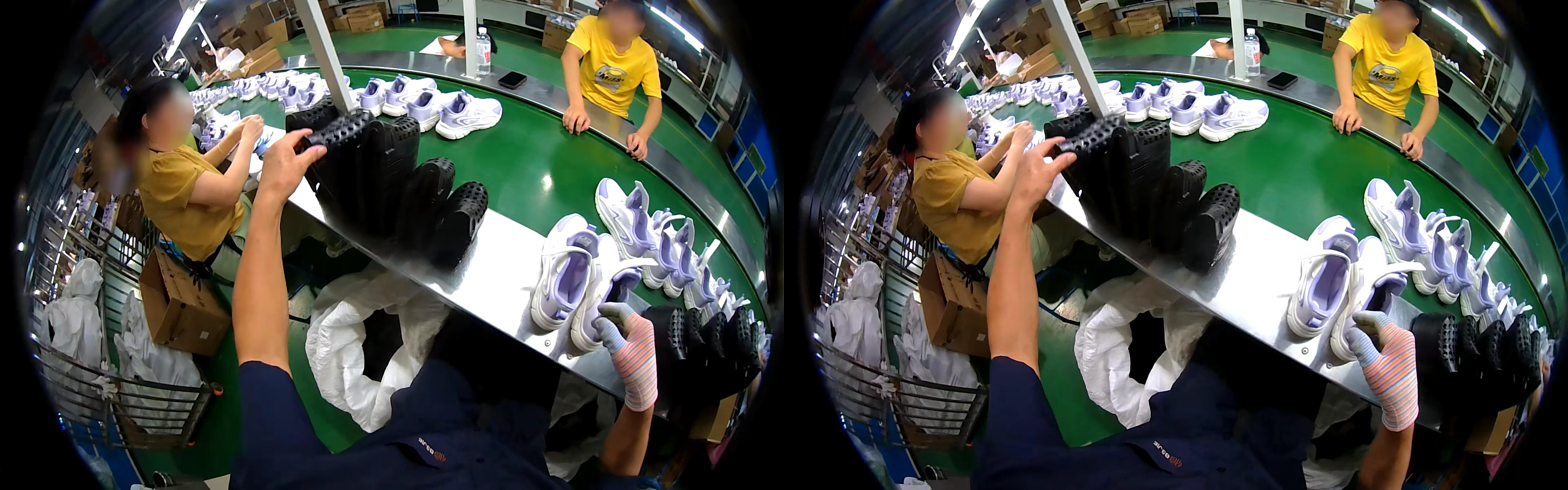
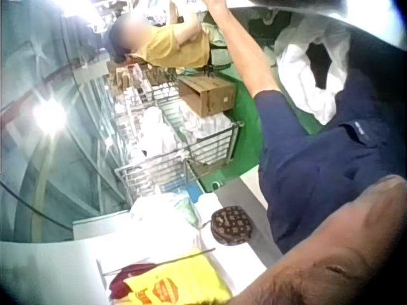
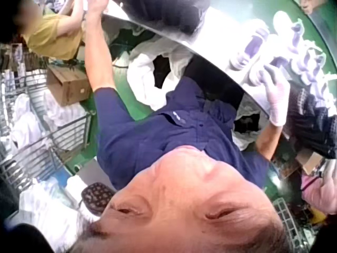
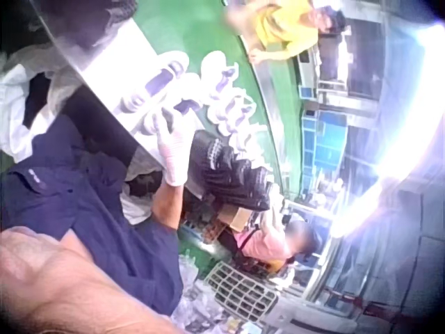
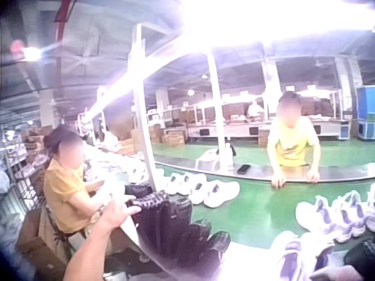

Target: The person takes shoes from a conveyor belt, picks up plastic shoe inserts, and inserts them into the shoes by hand.

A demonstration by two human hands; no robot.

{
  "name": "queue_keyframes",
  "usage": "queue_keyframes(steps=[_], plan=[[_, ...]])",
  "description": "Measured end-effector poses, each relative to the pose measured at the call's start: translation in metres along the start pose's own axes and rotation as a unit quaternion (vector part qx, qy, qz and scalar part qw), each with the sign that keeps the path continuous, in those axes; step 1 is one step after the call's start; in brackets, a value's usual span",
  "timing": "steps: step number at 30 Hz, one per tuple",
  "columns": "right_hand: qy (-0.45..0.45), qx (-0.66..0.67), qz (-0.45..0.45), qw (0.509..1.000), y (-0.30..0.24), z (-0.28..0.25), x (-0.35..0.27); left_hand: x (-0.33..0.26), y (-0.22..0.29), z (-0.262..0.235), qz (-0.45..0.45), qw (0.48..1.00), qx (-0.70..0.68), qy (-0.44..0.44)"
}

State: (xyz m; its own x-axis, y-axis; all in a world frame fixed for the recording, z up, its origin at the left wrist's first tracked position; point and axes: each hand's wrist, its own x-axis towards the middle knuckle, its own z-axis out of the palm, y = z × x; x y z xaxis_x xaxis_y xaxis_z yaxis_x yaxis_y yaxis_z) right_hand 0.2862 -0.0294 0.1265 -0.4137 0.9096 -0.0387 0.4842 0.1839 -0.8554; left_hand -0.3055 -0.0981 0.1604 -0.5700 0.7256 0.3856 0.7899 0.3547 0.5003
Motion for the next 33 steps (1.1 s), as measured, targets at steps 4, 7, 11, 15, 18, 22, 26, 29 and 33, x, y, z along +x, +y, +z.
queue_keyframes(steps=[4, 7, 11, 15, 18, 22, 26, 29, 33], plan=[[-0.003, 0.004, -0.016, 1.0, -0.006, 0.006, 0.0, -0.026, 0.056, -0.029, 0.149, 0.951, -0.033, 0.269], [0.059, 0.151, -0.028, 0.986, -0.032, 0.033, 0.003, -0.109, 0.149, -0.012, 0.253, 0.91, 0.014, 0.328], [-0.058, 0.462, -0.042, 0.884, -0.047, 0.112, 0.009, -0.221, 0.199, 0.067, 0.389, 0.909, -0.061, 0.135], [-0.144, 0.593, 0.128, 0.782, -0.026, 0.095, 0.005, -0.262, 0.217, 0.107, 0.434, 0.871, -0.222, 0.057], [-0.309, 0.48, 0.166, 0.804, -0.009, 0.06, -0.01, -0.241, 0.216, 0.116, 0.186, 0.867, -0.461, -0.043], [-0.298, 0.353, 0.091, 0.882, -0.012, 0.052, -0.022, -0.216, 0.262, 0.118, -0.024, 0.623, -0.666, -0.409], [-0.029, -0.132, -0.119, 0.984, -0.026, 0.028, -0.044, -0.207, 0.267, 0.15, -0.026, 0.723, -0.638, -0.264], [-0.033, -0.194, -0.06, 0.979, -0.025, 0.014, -0.042, -0.205, 0.286, 0.164, -0.022, 0.701, -0.665, -0.254], [-0.034, -0.184, -0.038, 0.982, -0.017, 0.007, -0.033, -0.199, 0.299, 0.182, -0.02, 0.729, -0.63, -0.268]])
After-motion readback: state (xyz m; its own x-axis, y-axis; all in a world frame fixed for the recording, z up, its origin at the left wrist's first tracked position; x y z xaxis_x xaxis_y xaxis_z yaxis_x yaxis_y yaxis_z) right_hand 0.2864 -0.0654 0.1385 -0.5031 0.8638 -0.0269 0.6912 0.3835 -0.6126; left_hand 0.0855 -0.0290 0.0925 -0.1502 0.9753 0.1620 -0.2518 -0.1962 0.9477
